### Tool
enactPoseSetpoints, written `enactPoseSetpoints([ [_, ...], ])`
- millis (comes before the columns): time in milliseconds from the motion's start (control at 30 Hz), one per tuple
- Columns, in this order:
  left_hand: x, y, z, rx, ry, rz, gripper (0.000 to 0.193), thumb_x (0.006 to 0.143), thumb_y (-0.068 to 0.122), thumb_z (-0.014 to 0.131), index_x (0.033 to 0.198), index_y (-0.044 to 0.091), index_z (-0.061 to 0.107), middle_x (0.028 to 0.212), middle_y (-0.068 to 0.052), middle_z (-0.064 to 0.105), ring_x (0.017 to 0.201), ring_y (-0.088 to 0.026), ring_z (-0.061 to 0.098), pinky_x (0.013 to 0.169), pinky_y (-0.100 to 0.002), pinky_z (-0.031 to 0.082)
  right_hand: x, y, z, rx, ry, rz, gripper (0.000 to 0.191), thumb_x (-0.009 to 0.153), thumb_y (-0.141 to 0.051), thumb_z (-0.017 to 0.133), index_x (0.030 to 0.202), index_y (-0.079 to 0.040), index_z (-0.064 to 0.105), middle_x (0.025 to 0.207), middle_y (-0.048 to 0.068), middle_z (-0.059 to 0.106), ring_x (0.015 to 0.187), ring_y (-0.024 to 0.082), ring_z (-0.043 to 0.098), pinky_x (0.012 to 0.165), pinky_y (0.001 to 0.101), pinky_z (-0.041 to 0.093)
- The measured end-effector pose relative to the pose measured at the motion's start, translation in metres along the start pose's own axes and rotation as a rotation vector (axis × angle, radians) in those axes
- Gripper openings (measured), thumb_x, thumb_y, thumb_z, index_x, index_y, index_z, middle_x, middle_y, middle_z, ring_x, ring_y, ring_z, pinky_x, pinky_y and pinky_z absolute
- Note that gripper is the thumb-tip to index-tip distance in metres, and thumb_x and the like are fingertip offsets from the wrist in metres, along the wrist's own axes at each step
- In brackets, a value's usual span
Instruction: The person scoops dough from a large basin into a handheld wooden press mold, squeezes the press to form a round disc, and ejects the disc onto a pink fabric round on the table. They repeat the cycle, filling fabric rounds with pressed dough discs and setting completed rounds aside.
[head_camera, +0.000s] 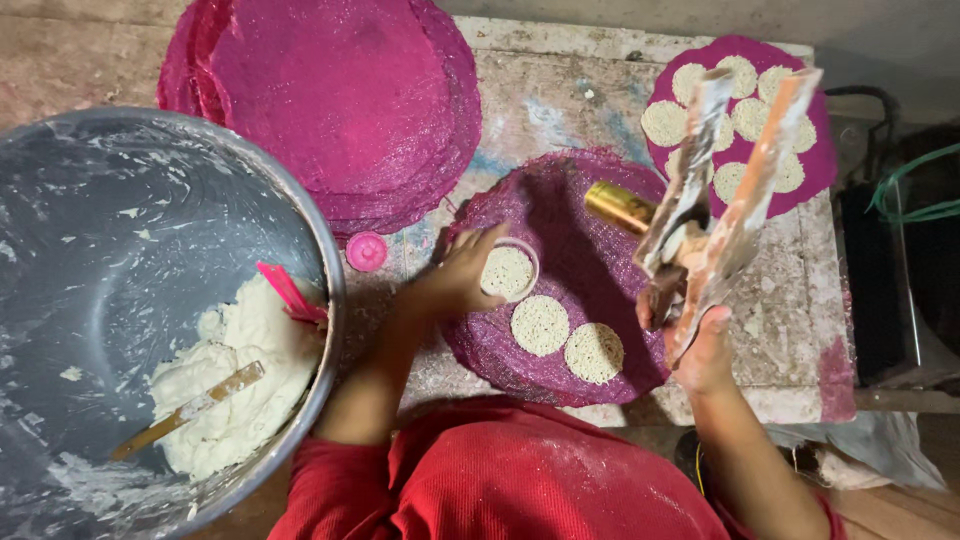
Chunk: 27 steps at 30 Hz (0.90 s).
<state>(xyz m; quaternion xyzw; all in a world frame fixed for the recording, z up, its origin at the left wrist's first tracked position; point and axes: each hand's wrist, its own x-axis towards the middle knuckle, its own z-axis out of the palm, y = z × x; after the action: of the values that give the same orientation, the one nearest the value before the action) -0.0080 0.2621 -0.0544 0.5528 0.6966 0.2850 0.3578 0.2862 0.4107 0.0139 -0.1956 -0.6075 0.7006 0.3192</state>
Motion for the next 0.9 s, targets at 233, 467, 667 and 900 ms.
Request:
enactPoseSetpoints([
  [233,0.069,0.003,-0.013,0.042,0.153,0.105,0.119,0.066,0.028,0.092,0.161,0.013,0.022,0.16,-0.018,0.038,0.149,-0.037,0.031,0.122,-0.05,0.029,-0.005,0.001,-0.019,0.034,0.013,0.024,0.084,0.094,-0.084,0.045,0.125,-0.006,0.051,0.102,0.009,0.054,0.088,0.023,0.054,0.076,0.0387,0.044],
  [467,0.098,0.021,-0.029,-0.169,0.016,0.024,0.114,0.076,0.047,0.087,0.158,0.008,0.017,0.163,-0.02,0.026,0.147,-0.04,0.027,0.118,-0.056,0.018,0.012,-0.004,-0.035,-0.221,-0.084,0.234,0.085,0.09,-0.084,0.042,0.117,-0.006,0.061,0.084,0.007,0.062,0.072,0.017,0.057,0.06,0.0315,0.046],
  [667,0.104,0.054,-0.035,-2.039,0.032,0.501,0.088,0.087,0.08,0.036,0.136,0.007,0.05,0.127,-0.013,0.062,0.119,-0.026,0.061,0.116,-0.048,0.039,0.089,-0.026,-0.038,-0.56,-0.453,0.94,0.082,0.095,-0.075,0.032,0.098,-0.001,0.068,0.072,0.008,0.066,0.052,0.02,0.048,0.045,0.0338,0.041],
  [900,0.122,0.035,-0.056,-2.2,0.395,0.6,0.054,0.103,0.063,0.041,0.079,0.015,0.049,0.069,0.002,0.046,0.07,-0.018,0.049,0.087,-0.042,0.047,0.153,-0.042,0.011,-1.031,-0.48,0.719,0.081,0.095,-0.072,0.029,0.092,-0.001,0.067,0.065,0.007,0.065,0.057,0.018,0.065,0.056,0.0351,0.058],
])
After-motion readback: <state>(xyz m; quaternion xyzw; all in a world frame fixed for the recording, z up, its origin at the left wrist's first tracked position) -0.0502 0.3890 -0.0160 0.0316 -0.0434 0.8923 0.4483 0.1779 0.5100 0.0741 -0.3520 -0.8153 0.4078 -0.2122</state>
